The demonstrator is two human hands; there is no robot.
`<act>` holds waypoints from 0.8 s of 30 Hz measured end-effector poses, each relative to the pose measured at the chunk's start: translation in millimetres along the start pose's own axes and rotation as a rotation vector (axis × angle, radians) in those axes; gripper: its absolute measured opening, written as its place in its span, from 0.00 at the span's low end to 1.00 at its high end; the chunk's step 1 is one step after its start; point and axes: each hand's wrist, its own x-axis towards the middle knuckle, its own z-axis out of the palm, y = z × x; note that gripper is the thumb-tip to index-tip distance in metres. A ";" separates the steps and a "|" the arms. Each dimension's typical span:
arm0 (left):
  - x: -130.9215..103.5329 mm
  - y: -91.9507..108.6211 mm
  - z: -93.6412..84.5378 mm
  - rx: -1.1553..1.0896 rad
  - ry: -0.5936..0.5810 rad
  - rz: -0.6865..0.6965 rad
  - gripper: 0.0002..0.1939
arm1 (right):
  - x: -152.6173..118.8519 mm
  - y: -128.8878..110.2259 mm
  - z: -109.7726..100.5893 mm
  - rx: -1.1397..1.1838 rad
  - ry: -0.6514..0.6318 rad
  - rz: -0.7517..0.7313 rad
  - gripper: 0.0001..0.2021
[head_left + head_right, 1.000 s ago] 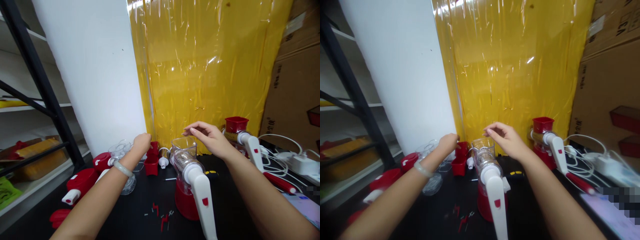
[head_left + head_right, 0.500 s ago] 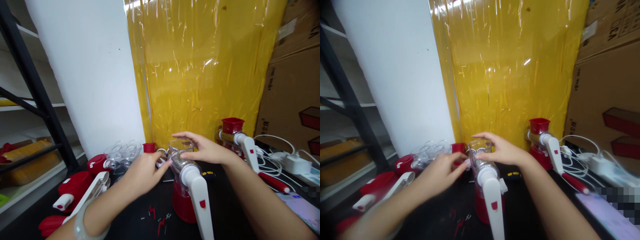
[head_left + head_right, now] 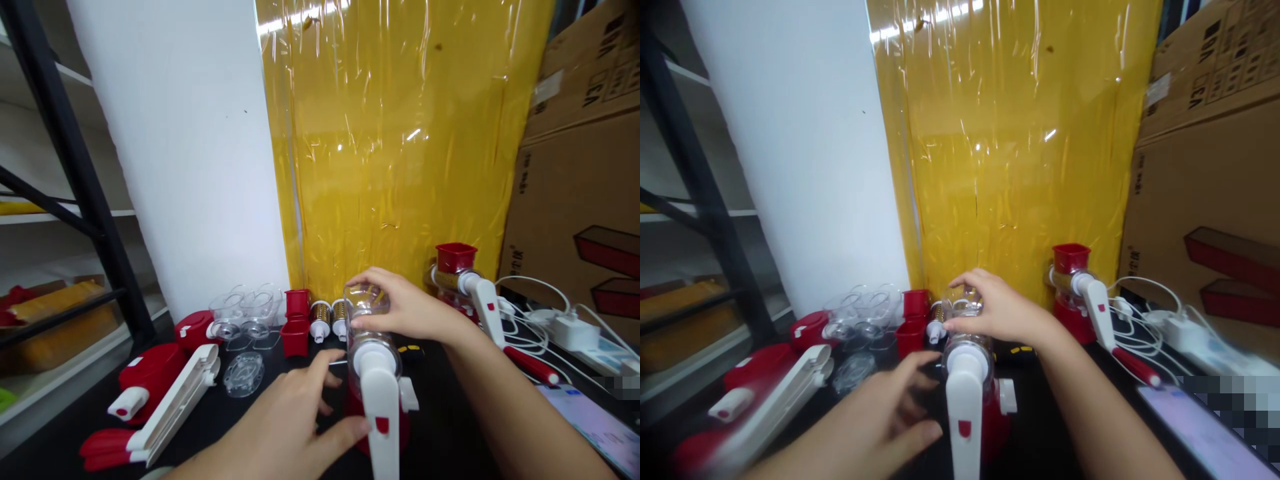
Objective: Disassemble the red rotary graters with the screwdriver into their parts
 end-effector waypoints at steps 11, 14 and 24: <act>15.9 -8.9 12.3 -0.096 0.018 0.117 0.35 | -7.6 -10.1 -6.6 -0.106 -0.018 0.040 0.31; 30.5 -33.6 14.8 -0.197 -0.027 0.070 0.31 | -7.3 -7.8 -10.2 -0.096 -0.033 0.039 0.31; 25.0 -31.2 36.8 -0.531 -0.079 0.146 0.32 | -9.6 -8.0 -11.5 -0.137 -0.061 0.065 0.31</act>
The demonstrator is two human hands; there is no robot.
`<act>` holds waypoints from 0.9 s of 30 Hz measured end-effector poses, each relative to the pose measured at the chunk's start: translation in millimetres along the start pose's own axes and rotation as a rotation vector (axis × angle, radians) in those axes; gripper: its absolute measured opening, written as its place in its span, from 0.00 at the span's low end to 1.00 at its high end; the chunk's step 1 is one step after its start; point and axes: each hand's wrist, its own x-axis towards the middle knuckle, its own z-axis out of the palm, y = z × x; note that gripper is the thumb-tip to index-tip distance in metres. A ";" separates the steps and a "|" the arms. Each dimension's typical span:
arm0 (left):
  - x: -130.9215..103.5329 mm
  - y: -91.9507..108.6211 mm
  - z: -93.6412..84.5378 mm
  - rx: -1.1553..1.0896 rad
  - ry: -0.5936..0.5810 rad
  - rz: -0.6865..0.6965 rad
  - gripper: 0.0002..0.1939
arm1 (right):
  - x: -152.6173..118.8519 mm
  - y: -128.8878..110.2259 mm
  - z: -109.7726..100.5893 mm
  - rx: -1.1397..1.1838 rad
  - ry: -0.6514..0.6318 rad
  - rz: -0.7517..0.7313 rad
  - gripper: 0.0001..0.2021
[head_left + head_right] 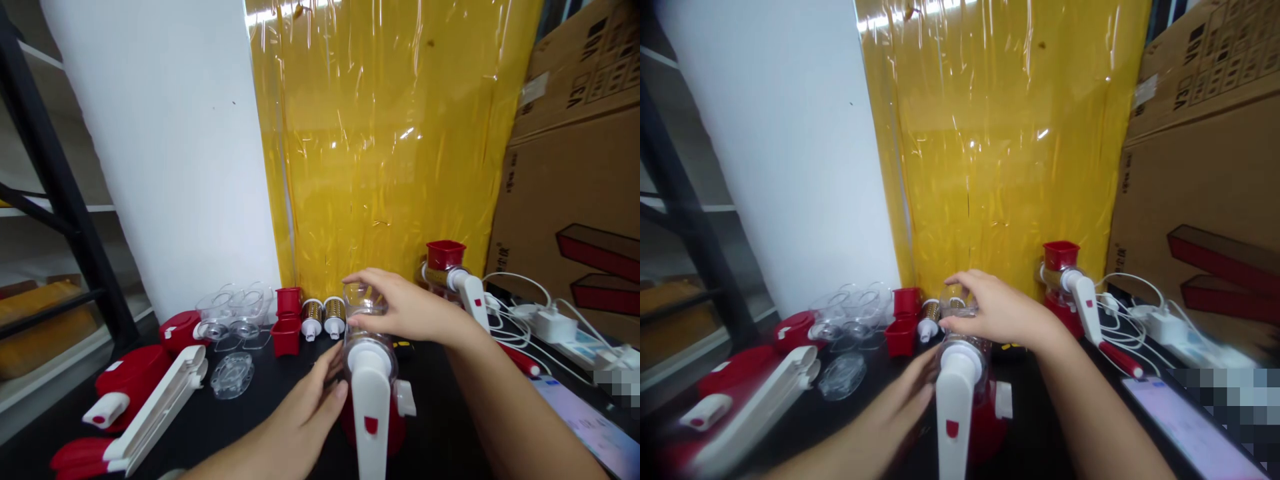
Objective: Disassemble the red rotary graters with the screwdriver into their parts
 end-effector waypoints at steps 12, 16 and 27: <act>2.3 9.4 -10.3 0.410 0.132 0.017 0.37 | -8.7 -29.6 -1.9 -0.278 0.070 0.226 0.33; 2.6 11.0 -28.5 0.397 0.083 0.010 0.37 | -17.6 0.9 -3.5 0.051 0.088 0.158 0.29; 1.9 11.6 -53.1 0.320 -0.035 0.023 0.34 | -72.2 33.4 76.1 1.138 0.265 0.339 0.21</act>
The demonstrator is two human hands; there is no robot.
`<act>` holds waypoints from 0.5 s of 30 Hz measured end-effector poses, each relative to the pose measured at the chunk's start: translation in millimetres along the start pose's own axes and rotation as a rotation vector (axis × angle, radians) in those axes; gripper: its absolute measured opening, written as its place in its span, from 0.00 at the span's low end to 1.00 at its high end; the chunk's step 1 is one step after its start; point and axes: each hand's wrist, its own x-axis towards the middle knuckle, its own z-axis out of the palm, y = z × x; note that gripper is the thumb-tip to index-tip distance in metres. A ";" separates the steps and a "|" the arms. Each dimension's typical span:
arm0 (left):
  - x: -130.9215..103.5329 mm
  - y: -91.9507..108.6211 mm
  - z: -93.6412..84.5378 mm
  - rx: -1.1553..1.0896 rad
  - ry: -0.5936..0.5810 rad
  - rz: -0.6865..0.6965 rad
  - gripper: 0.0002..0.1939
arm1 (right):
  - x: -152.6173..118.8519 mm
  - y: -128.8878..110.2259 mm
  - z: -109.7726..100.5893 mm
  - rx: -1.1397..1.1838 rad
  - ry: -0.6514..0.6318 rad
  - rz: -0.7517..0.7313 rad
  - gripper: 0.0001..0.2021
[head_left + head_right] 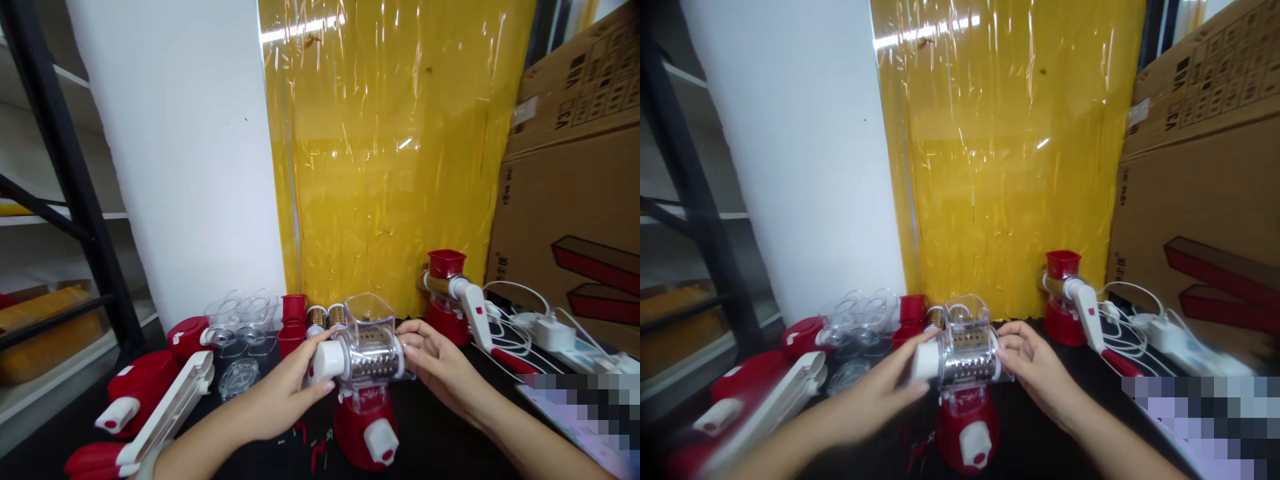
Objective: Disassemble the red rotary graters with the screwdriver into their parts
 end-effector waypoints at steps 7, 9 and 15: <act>-7.6 -0.7 9.2 -0.016 0.046 0.020 0.26 | -0.5 6.4 13.6 0.051 -0.081 0.077 0.23; -8.7 2.4 15.3 0.007 0.113 -0.001 0.23 | 1.4 3.1 9.6 0.009 -0.208 0.117 0.21; 5.2 10.6 33.9 0.083 0.285 -0.040 0.16 | 11.9 -6.0 3.1 -0.085 -0.425 0.143 0.23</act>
